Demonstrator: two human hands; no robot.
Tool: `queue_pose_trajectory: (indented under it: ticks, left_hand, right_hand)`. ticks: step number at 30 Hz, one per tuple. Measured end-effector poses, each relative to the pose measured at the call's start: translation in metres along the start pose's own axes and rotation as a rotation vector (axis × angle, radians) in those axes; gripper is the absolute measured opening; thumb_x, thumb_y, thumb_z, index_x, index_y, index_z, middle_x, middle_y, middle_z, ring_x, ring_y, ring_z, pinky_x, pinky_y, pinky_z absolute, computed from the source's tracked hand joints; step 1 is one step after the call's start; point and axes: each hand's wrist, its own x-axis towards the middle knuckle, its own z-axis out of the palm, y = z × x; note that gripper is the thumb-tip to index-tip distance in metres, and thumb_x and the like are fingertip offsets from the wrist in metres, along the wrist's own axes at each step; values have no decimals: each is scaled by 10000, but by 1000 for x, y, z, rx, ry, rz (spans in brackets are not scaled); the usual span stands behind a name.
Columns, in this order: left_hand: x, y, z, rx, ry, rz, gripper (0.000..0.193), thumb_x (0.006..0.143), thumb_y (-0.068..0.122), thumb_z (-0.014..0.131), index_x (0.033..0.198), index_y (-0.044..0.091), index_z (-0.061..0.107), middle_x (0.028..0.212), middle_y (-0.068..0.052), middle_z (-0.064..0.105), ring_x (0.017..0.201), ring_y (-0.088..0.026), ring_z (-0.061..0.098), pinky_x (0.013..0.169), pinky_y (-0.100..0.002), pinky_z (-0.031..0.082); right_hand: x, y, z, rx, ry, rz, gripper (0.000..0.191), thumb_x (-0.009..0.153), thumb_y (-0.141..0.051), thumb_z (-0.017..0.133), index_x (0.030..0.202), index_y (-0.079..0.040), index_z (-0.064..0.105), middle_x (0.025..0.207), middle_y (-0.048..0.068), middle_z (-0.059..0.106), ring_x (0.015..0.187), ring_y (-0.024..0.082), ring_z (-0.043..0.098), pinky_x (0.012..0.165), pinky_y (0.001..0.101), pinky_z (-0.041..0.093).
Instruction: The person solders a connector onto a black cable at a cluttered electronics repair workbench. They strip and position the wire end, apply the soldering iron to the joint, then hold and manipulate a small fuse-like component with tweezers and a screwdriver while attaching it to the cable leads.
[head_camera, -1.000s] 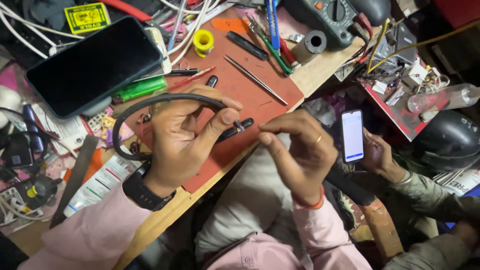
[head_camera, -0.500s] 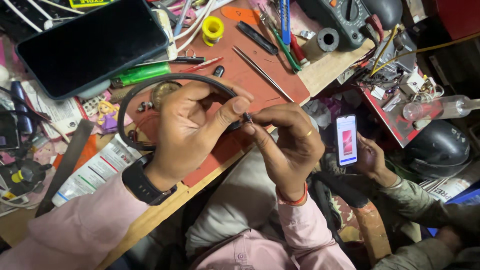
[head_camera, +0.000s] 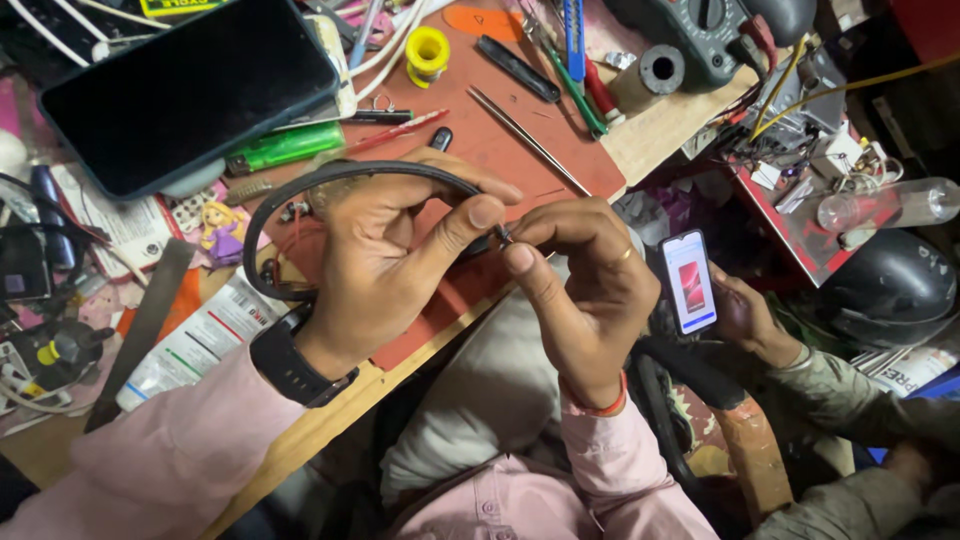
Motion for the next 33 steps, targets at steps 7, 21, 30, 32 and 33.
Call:
queue_pose_trajectory:
  ticks: [7, 21, 30, 32, 33]
  left_hand:
    - [-3, -3, 2, -193, -46, -124, 203, 1125, 92, 600, 1214, -63, 695, 1194, -108, 708, 967, -94, 649, 881, -229, 555]
    - [5, 6, 2, -16, 59, -81, 265, 1084, 92, 627, 1304, -53, 656, 1288, -116, 698, 1041, -87, 645, 961, -238, 554]
    - [4, 6, 5, -30, 29, -90, 166, 1087, 85, 642, 1109, -66, 708, 1275, -103, 727, 1037, -109, 627, 915, -233, 525]
    - [4, 3, 5, -48, 11, -37, 147, 1101, 71, 644, 1096, -66, 698, 1163, -107, 709, 1178, -167, 663, 970, -247, 541]
    - [4, 3, 4, -53, 3, -18, 140, 1108, 64, 645, 1089, -66, 693, 1107, -109, 700, 1249, -197, 680, 997, -254, 549]
  right_hand:
    - [2, 2, -7, 191, -84, 151, 74, 1024, 9, 693, 1051, 35, 629, 1060, 79, 632, 955, 132, 651, 881, 263, 548]
    - [48, 2, -60, -537, -73, -90, 218, 927, 70, 753, 1128, -4, 713, 983, 65, 664, 821, 115, 645, 747, 245, 517]
    - [35, 10, -39, -329, -11, -90, 165, 950, 95, 753, 1077, 12, 687, 1005, 99, 686, 889, 166, 664, 786, 265, 534]
    - [25, 7, -35, 24, 79, -44, 153, 1027, 123, 689, 1149, 39, 652, 1077, 130, 684, 994, 179, 688, 870, 262, 563]
    - [20, 6, -33, 91, 86, -63, 137, 1030, 129, 685, 1129, 46, 637, 1073, 141, 684, 996, 191, 697, 892, 279, 575]
